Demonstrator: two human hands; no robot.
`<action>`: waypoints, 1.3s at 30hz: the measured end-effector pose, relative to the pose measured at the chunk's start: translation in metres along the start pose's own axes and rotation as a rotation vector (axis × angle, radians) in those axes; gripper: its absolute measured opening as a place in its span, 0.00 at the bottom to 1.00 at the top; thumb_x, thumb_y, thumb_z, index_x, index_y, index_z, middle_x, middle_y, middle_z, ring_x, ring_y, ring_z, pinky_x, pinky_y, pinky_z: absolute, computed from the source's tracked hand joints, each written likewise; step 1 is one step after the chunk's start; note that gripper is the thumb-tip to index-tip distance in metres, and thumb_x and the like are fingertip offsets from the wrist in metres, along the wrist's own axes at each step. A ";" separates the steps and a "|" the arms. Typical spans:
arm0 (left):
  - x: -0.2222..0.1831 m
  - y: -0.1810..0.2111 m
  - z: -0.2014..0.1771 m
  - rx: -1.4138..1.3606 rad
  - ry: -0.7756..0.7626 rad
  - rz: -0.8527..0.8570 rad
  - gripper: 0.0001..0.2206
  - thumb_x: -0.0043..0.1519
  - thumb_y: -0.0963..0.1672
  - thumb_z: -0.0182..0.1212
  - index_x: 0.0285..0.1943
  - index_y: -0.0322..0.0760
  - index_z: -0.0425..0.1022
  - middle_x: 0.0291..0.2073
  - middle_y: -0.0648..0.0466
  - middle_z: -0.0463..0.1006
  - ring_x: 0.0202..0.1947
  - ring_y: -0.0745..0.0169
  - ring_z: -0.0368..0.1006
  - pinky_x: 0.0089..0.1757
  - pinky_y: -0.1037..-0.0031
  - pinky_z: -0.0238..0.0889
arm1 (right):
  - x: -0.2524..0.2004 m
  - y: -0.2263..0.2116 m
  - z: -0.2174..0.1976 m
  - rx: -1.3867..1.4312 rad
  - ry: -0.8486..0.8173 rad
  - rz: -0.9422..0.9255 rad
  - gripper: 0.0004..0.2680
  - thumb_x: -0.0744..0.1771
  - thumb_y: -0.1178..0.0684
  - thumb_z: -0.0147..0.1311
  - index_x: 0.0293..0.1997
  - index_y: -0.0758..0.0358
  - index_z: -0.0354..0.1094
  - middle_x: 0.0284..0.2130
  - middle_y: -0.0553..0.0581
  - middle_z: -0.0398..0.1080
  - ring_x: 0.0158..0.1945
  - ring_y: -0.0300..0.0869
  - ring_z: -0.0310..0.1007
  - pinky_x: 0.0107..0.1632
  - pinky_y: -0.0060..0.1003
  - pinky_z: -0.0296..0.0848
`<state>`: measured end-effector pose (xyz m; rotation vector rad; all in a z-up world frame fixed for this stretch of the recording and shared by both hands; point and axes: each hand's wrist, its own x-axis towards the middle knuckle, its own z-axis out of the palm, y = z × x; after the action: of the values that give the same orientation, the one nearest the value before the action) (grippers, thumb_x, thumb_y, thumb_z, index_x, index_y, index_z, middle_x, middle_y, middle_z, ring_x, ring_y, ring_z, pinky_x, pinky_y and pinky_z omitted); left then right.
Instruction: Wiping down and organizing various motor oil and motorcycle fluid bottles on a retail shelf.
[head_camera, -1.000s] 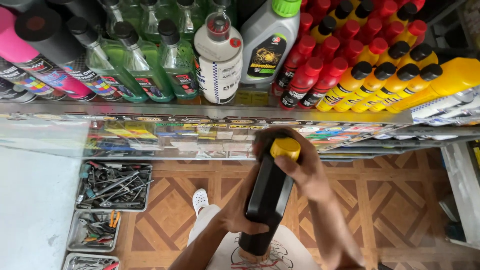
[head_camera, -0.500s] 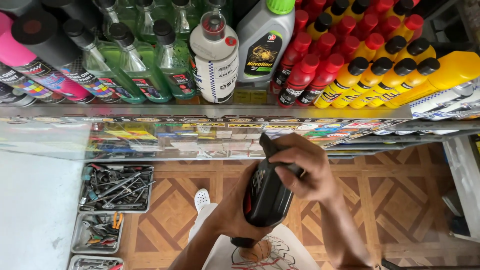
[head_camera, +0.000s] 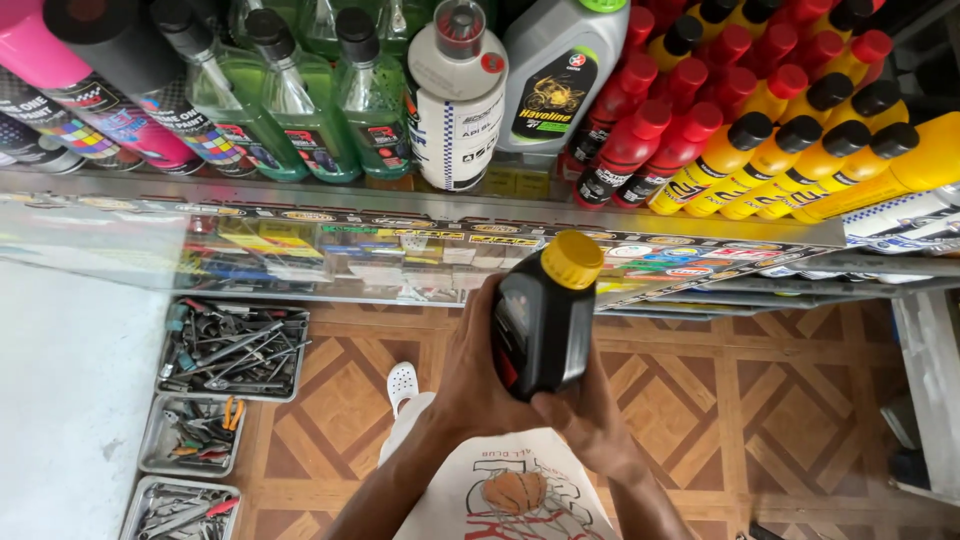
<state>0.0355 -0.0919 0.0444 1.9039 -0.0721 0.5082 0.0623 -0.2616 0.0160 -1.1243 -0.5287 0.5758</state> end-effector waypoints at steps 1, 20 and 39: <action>0.002 0.002 0.000 0.000 0.000 -0.003 0.55 0.36 0.50 0.77 0.72 0.29 0.48 0.55 0.41 0.70 0.51 0.41 0.75 0.50 0.55 0.71 | -0.002 0.001 -0.002 0.001 0.000 0.003 0.35 0.64 0.59 0.58 0.78 0.64 0.35 0.68 0.68 0.57 0.71 0.56 0.59 0.70 0.53 0.63; 0.035 -0.009 0.054 0.253 0.509 0.255 0.42 0.42 0.52 0.58 0.67 0.22 0.63 0.49 0.39 0.69 0.48 0.38 0.72 0.48 0.58 0.70 | 0.061 -0.069 -0.022 -0.619 0.226 -0.194 0.22 0.50 0.62 0.75 0.44 0.70 0.69 0.29 0.60 0.76 0.34 0.43 0.78 0.41 0.42 0.76; 0.083 -0.173 0.066 -1.365 -0.853 0.438 0.33 0.47 0.47 0.76 0.59 0.21 0.73 0.43 0.37 0.81 0.42 0.49 0.81 0.39 0.65 0.75 | 0.143 -0.128 -0.053 -0.406 -0.507 -0.594 0.24 0.51 0.66 0.75 0.49 0.78 0.72 0.39 0.68 0.78 0.48 0.48 0.81 0.56 0.39 0.74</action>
<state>0.1805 -0.0689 -0.0953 0.6028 -1.1055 -0.1536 0.2228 -0.2432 0.1322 -1.1213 -1.4108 0.2240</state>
